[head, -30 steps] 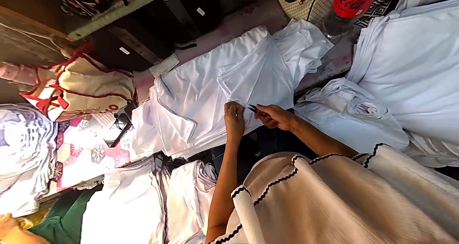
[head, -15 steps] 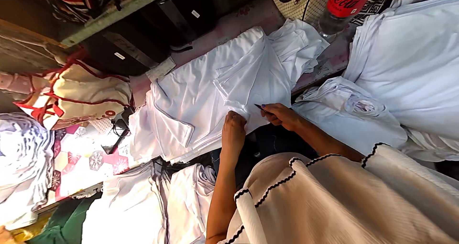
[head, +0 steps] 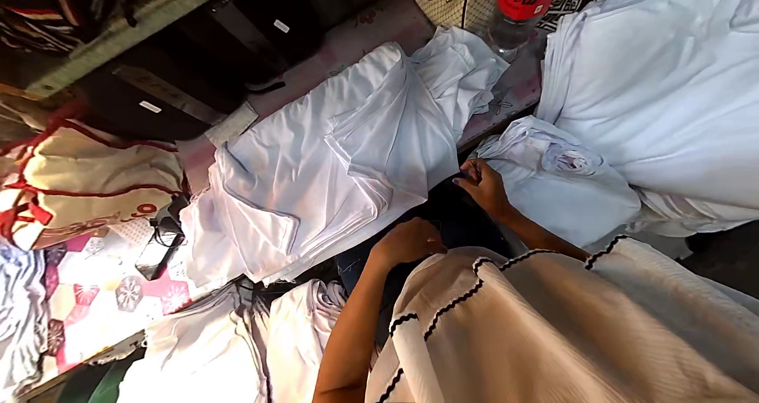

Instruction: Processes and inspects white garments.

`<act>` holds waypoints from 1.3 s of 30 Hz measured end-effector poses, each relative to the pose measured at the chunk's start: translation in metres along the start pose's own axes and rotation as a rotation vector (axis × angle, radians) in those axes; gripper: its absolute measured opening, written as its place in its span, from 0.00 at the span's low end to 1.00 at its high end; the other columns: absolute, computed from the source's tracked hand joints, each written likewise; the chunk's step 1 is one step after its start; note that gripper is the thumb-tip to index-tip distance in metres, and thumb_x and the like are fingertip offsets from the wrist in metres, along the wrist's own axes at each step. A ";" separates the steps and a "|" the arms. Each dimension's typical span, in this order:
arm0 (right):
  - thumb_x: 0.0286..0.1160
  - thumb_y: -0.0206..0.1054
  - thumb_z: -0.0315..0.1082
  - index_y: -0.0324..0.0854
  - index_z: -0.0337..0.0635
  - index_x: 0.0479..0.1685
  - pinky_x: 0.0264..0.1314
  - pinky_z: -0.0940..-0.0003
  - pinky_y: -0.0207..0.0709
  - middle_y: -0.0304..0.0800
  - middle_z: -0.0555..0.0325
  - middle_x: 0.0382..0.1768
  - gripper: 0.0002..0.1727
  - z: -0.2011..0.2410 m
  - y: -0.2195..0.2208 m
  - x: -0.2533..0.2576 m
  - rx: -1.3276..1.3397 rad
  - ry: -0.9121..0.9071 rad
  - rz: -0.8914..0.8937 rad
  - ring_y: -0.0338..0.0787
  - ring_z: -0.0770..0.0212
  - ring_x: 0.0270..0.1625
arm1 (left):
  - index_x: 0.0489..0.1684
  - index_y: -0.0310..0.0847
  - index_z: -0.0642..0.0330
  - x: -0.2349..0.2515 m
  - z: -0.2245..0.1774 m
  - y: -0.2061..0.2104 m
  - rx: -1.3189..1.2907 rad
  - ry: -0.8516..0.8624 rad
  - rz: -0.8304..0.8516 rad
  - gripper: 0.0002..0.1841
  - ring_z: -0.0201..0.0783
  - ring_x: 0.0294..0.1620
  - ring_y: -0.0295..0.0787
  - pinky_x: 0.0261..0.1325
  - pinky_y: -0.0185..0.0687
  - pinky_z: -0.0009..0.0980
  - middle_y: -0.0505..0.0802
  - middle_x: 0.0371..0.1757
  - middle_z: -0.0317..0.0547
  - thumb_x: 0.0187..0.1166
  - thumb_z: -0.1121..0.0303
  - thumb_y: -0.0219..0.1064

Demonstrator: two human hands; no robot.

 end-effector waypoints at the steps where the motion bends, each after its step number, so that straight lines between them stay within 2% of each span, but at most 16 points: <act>1: 0.69 0.79 0.34 0.82 0.29 0.57 0.38 0.49 0.81 0.86 0.41 0.38 0.22 -0.003 0.007 0.002 -0.107 -0.028 -0.007 0.85 0.47 0.35 | 0.49 0.91 0.69 -0.011 0.004 -0.007 -0.013 -0.136 -0.080 0.17 0.56 0.51 0.93 0.63 0.81 0.60 0.95 0.45 0.61 0.87 0.62 0.63; 3: 0.68 0.78 0.30 0.84 0.31 0.61 0.42 0.36 0.84 0.89 0.33 0.49 0.22 -0.010 0.023 0.009 -0.276 -0.054 0.042 0.92 0.34 0.45 | 0.46 0.90 0.71 -0.028 0.022 -0.031 -0.045 -0.388 -0.469 0.21 0.61 0.50 0.92 0.62 0.80 0.63 0.94 0.42 0.64 0.89 0.57 0.60; 5: 0.71 0.74 0.28 0.85 0.32 0.59 0.36 0.36 0.83 0.88 0.34 0.47 0.18 -0.017 0.032 0.015 -0.320 -0.095 0.042 0.92 0.34 0.41 | 0.41 0.89 0.70 -0.033 0.039 -0.051 -0.041 -0.538 -0.837 0.28 0.59 0.39 0.94 0.51 0.84 0.63 0.93 0.33 0.60 0.89 0.48 0.58; 8: 0.71 0.74 0.26 0.89 0.30 0.49 0.32 0.41 0.83 0.89 0.37 0.42 0.11 -0.018 0.028 0.019 -0.255 -0.196 -0.046 0.92 0.39 0.35 | 0.46 0.87 0.69 -0.018 0.044 -0.068 0.008 -0.703 -0.920 0.29 0.65 0.43 0.91 0.49 0.81 0.66 0.92 0.37 0.64 0.87 0.45 0.60; 12: 0.66 0.80 0.25 0.89 0.29 0.38 0.38 0.37 0.84 0.89 0.36 0.45 0.08 -0.010 0.008 0.026 -0.241 -0.203 0.105 0.92 0.37 0.39 | 0.41 0.83 0.71 -0.013 0.044 -0.087 0.083 -0.493 -1.055 0.18 0.67 0.38 0.90 0.39 0.79 0.65 0.90 0.33 0.66 0.87 0.60 0.59; 15: 0.67 0.80 0.29 0.89 0.29 0.36 0.47 0.36 0.83 0.89 0.37 0.47 0.09 0.001 -0.007 0.035 -0.210 -0.169 0.238 0.91 0.38 0.45 | 0.50 0.81 0.78 -0.053 0.053 -0.134 -0.065 -0.257 -1.466 0.16 0.44 0.33 0.85 0.41 0.81 0.43 0.89 0.34 0.58 0.85 0.68 0.60; 16: 0.68 0.79 0.29 0.89 0.30 0.36 0.51 0.37 0.83 0.90 0.38 0.48 0.09 0.008 -0.012 0.038 -0.175 -0.160 0.265 0.91 0.39 0.47 | 0.58 0.77 0.77 -0.069 0.055 -0.146 -0.104 -0.221 -1.577 0.16 0.40 0.39 0.86 0.46 0.82 0.37 0.89 0.42 0.58 0.85 0.69 0.59; 17: 0.68 0.79 0.27 0.90 0.30 0.36 0.55 0.39 0.83 0.90 0.38 0.49 0.08 0.018 -0.017 0.042 -0.128 -0.146 0.295 0.91 0.41 0.49 | 0.67 0.73 0.78 -0.081 0.052 -0.155 -0.132 -0.194 -1.610 0.19 0.44 0.55 0.88 0.60 0.83 0.38 0.88 0.58 0.64 0.86 0.70 0.58; 18: 0.67 0.79 0.25 0.90 0.30 0.36 0.57 0.42 0.83 0.91 0.39 0.50 0.06 0.031 -0.021 0.045 -0.081 -0.132 0.324 0.91 0.44 0.50 | 0.73 0.69 0.80 -0.088 0.046 -0.157 -0.131 -0.167 -1.580 0.22 0.50 0.71 0.83 0.72 0.79 0.40 0.83 0.71 0.69 0.87 0.71 0.57; 19: 0.65 0.79 0.23 0.91 0.31 0.35 0.56 0.46 0.83 0.91 0.41 0.49 0.05 0.043 -0.025 0.048 -0.036 -0.121 0.350 0.91 0.47 0.49 | 0.73 0.69 0.81 -0.089 0.037 -0.154 -0.089 -0.148 -1.521 0.23 0.56 0.74 0.82 0.75 0.77 0.45 0.82 0.72 0.72 0.87 0.70 0.58; 20: 0.63 0.80 0.22 0.90 0.31 0.34 0.54 0.50 0.83 0.92 0.43 0.47 0.05 0.054 -0.028 0.051 0.007 -0.111 0.381 0.90 0.50 0.47 | 0.71 0.73 0.81 -0.084 0.025 -0.145 -0.044 -0.114 -1.432 0.22 0.60 0.70 0.84 0.73 0.78 0.50 0.85 0.69 0.73 0.86 0.70 0.61; 24: 0.57 0.81 0.22 0.87 0.36 0.28 0.41 0.66 0.74 0.86 0.57 0.33 0.07 0.087 -0.037 0.068 0.168 -0.052 0.533 0.79 0.67 0.35 | 0.59 0.86 0.71 -0.017 -0.023 -0.080 0.001 0.156 -0.935 0.20 0.52 0.57 0.93 0.63 0.87 0.49 0.93 0.57 0.60 0.73 0.68 0.78; 26: 0.55 0.80 0.21 0.85 0.37 0.25 0.37 0.71 0.70 0.82 0.61 0.29 0.07 0.103 -0.042 0.073 0.164 -0.080 0.576 0.76 0.71 0.32 | 0.52 0.90 0.71 0.012 -0.028 -0.061 0.041 0.224 -0.844 0.15 0.51 0.52 0.94 0.58 0.89 0.49 0.95 0.51 0.58 0.73 0.69 0.77; 30: 0.59 0.78 0.22 0.83 0.34 0.22 0.38 0.57 0.72 0.82 0.53 0.28 0.07 0.127 -0.047 0.082 -0.075 -0.243 0.535 0.79 0.60 0.33 | 0.39 0.91 0.70 0.022 -0.029 -0.064 0.116 0.278 -0.900 0.05 0.50 0.38 0.93 0.46 0.90 0.46 0.94 0.39 0.57 0.74 0.77 0.70; 33: 0.69 0.75 0.26 0.87 0.31 0.35 0.42 0.36 0.78 0.88 0.41 0.40 0.05 0.143 -0.037 0.078 -0.297 -0.325 0.393 0.89 0.40 0.41 | 0.37 0.90 0.71 0.013 -0.027 -0.074 0.084 0.275 -0.894 0.04 0.49 0.36 0.92 0.45 0.89 0.47 0.93 0.38 0.57 0.75 0.79 0.70; 39: 0.59 0.80 0.24 0.83 0.39 0.52 0.22 0.41 0.78 0.84 0.38 0.56 0.20 0.153 0.000 0.053 -0.494 -0.318 0.097 0.88 0.38 0.29 | 0.39 0.88 0.70 -0.043 -0.002 -0.094 0.040 0.129 -1.236 0.04 0.44 0.35 0.91 0.41 0.89 0.40 0.93 0.39 0.56 0.74 0.77 0.70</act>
Point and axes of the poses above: each hand's wrist, its own x-axis towards the middle knuckle, its own y-axis out of the palm, z = x × y, the point moved 5 cm from there along x, towards the middle knuckle
